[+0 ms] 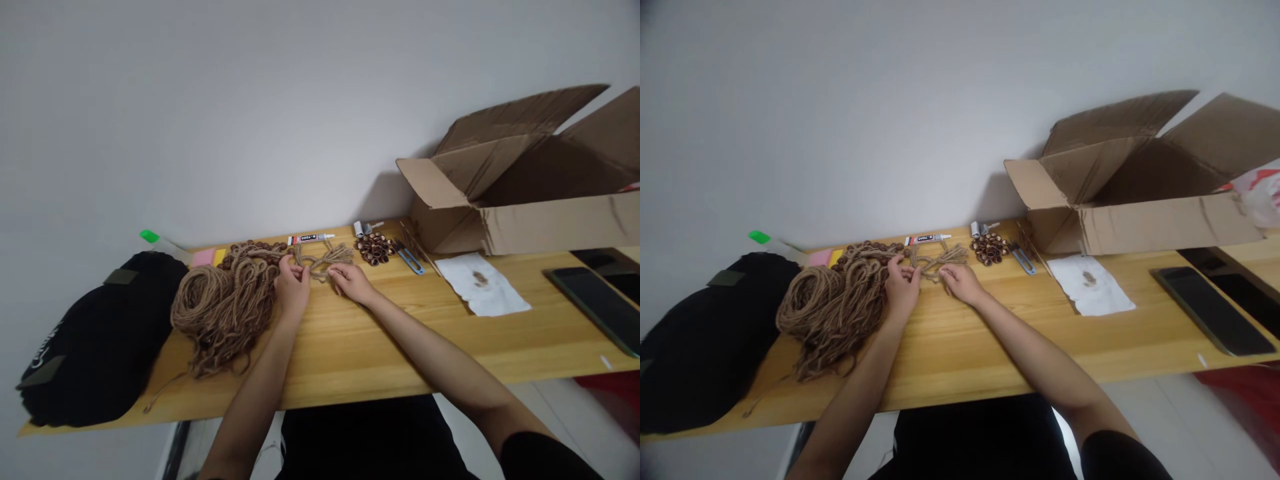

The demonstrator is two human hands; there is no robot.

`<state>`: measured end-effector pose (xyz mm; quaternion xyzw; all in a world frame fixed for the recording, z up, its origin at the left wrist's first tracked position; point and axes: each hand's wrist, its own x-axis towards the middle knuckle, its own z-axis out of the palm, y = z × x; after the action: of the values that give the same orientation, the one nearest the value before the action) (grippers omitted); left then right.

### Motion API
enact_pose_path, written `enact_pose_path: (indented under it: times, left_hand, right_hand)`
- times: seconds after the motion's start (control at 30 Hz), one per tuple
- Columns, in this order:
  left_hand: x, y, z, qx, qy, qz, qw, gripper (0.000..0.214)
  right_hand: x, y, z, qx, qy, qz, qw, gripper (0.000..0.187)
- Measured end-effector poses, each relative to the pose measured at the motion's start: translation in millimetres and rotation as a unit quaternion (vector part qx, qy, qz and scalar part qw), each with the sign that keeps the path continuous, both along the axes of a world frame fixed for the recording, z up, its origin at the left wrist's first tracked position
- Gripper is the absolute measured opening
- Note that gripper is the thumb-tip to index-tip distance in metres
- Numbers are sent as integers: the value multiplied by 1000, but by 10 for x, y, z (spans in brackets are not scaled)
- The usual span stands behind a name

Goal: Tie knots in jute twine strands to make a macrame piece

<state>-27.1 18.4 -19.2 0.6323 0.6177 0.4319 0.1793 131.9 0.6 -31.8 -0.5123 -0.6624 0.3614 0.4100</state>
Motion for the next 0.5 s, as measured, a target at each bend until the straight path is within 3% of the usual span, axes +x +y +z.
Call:
enact_pose_path:
  times: [0.17, 0.37, 0.5]
  left_hand:
    - [25, -79, 84, 79, 18, -39, 996, 19]
    - [123, -160, 89, 131, 116, -250, 952, 23]
    - [188, -199, 58, 154, 105, -298, 936, 21]
  right_hand:
    - [-1, 9, 11, -28, 50, -9, 998, 26]
    - [-4, 17, 16, -65, 136, -12, 988, 27]
    - [-2, 18, 12, -50, 139, -24, 989, 26]
